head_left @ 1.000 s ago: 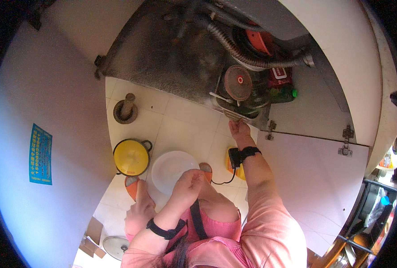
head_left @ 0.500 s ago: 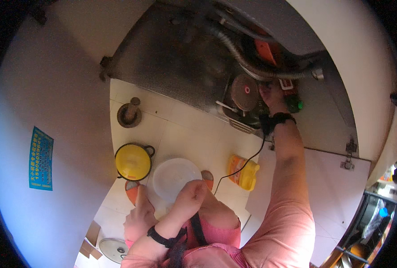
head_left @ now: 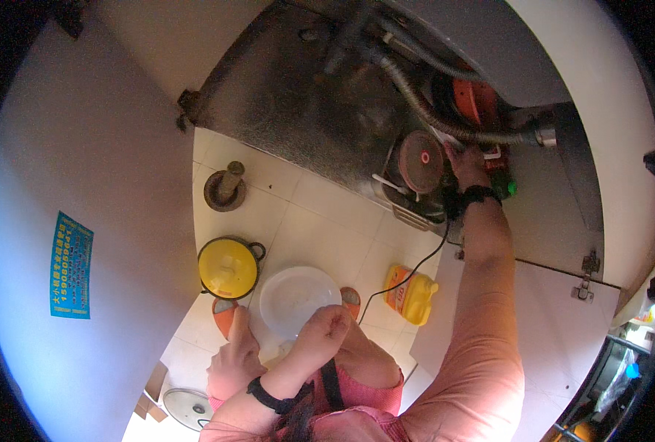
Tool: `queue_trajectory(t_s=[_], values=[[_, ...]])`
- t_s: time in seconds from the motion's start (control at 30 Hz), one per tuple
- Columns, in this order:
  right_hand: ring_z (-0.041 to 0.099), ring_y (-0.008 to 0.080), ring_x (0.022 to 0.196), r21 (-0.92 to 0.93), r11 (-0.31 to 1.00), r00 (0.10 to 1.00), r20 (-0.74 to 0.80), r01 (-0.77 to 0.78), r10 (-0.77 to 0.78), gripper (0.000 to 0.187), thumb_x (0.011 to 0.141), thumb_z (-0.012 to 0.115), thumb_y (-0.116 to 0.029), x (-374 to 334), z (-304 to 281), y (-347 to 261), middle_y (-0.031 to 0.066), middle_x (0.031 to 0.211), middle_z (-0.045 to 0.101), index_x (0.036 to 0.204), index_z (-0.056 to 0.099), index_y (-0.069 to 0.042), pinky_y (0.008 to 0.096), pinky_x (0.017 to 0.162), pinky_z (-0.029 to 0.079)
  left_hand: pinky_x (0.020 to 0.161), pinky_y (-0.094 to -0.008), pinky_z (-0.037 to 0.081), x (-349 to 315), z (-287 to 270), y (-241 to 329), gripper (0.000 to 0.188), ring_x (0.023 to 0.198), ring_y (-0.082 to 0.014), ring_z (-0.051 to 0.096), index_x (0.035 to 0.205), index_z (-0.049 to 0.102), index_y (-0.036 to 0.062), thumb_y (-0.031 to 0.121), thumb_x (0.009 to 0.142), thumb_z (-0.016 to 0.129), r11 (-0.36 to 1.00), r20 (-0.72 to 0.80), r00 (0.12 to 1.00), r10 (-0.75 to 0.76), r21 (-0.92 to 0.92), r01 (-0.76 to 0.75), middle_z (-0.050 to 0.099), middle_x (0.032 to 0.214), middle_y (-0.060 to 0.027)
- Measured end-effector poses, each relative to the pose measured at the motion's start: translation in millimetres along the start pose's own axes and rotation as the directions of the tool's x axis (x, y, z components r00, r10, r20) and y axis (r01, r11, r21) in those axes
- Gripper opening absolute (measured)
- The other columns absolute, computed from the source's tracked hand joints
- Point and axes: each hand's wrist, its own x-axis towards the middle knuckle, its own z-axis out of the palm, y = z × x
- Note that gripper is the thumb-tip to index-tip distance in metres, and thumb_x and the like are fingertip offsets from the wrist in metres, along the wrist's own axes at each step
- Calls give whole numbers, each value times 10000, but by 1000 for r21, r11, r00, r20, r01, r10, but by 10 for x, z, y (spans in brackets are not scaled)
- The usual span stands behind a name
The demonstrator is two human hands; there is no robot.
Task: The person retrieves a blender jar and motor base from a cabinet, assembles the blade assembly into the jar, places the lid on the jar, and plugs the motor into a wall outlet. The person then removes the plug and returns the motor base to the cabinet.
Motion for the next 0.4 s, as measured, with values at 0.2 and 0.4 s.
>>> queue_trajectory(t_s=[0.2, 0.4], values=[[459, 322, 1172, -584, 780, 973, 107, 226, -203, 442, 961, 442, -269, -44, -591, -106, 137, 1352, 407, 1347, 363, -70, 485, 875, 510, 818, -371, 487, -16, 45, -97, 222, 952, -331, 599, 1055, 582, 33, 88, 842, 555, 1000, -15, 1000, -2, -28, 2, 604, 1019, -182], [437, 325, 1192, -581, 751, 945, 264, 314, -190, 482, 948, 458, -270, 4, -1257, -63, 134, 1387, 366, 1367, 326, -72, 488, 879, 506, 759, -298, 507, 15, 129, -306, 260, 841, -195, 637, 1166, 528, 25, 166, 947, 522, 995, 16, 995, 94, 15, -94, 641, 920, -98]])
